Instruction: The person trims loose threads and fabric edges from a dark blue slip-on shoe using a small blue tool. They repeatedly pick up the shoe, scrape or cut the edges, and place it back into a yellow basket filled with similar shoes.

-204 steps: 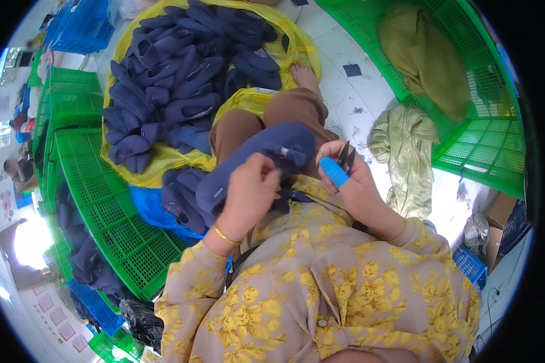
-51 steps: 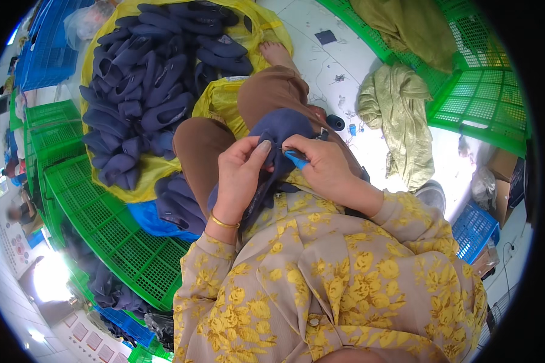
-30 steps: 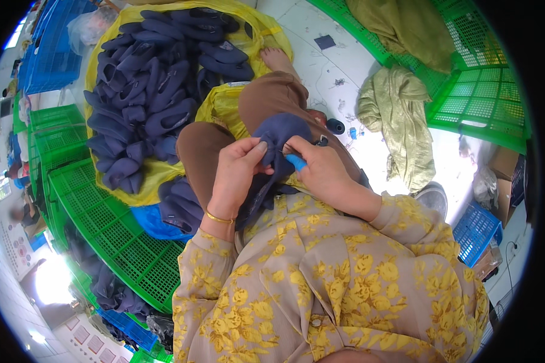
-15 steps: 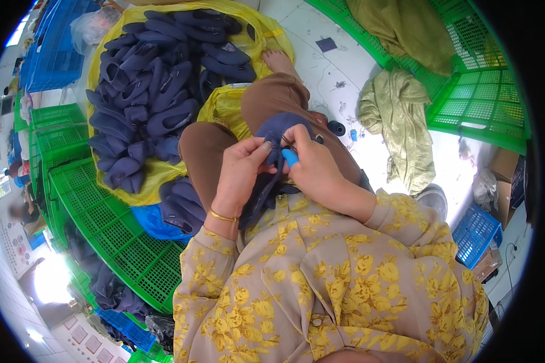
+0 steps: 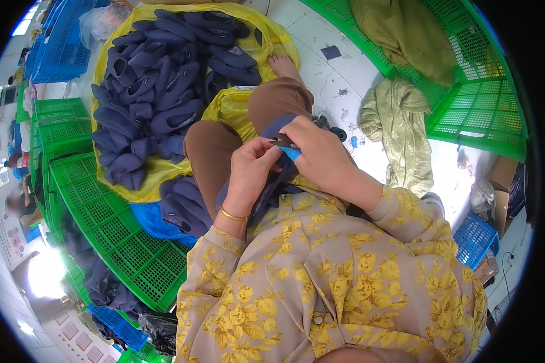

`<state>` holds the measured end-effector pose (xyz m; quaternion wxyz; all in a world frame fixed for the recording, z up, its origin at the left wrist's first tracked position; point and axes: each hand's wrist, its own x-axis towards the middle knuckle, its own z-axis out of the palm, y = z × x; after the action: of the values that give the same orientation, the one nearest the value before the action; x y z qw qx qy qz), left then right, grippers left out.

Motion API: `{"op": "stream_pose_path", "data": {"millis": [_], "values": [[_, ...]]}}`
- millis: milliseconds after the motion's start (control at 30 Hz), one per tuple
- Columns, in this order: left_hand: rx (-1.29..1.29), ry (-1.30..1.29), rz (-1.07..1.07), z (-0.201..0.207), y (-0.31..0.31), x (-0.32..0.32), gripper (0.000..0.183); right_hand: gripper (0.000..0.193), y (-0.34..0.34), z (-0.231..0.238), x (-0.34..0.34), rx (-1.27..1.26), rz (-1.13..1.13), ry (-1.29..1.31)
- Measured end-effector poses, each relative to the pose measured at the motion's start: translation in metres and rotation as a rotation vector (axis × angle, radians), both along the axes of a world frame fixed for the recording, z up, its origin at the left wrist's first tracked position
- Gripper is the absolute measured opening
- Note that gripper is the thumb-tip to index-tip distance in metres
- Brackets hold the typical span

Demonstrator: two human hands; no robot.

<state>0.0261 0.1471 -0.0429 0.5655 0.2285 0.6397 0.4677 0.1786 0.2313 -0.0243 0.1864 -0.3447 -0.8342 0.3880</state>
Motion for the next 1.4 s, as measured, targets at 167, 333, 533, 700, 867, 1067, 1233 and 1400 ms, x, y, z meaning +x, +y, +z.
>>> {"op": "stream_pose_path", "data": {"millis": [167, 333, 533, 700, 867, 1067, 1233, 1400], "values": [[0.014, -0.002, -0.015, 0.001, 0.0, -0.002, 0.009, 0.022, 0.001, 0.001, 0.001, 0.013, 0.104, -0.058], [0.048, 0.032, -0.024, -0.001, -0.001, -0.003, 0.008, 0.024, -0.003, -0.014, -0.01, 0.142, 0.048, 0.218], [0.036, 0.121, -0.089, 0.0, -0.004, 0.0, 0.009, 0.024, -0.013, -0.018, -0.007, 0.18, 0.051, 0.219], [0.015, 0.072, -0.037, -0.002, -0.002, 0.001, 0.01, 0.027, -0.002, -0.02, -0.003, 0.061, 0.02, 0.203], [0.055, 0.123, -0.021, -0.007, -0.006, 0.004, 0.01, 0.021, 0.001, -0.01, -0.004, 0.217, 0.102, 0.234], [0.007, 0.124, 0.028, -0.007, -0.008, 0.004, 0.011, 0.008, 0.022, 0.043, -0.011, -1.0, -0.048, 0.714], [0.043, 0.162, 0.015, -0.008, -0.004, 0.006, 0.014, 0.011, 0.022, 0.091, 0.007, -0.752, 0.019, 0.814], [0.028, 0.115, 0.06, -0.01, -0.006, 0.004, 0.012, 0.013, 0.013, 0.097, 0.026, -0.561, 0.157, 0.77]]}}
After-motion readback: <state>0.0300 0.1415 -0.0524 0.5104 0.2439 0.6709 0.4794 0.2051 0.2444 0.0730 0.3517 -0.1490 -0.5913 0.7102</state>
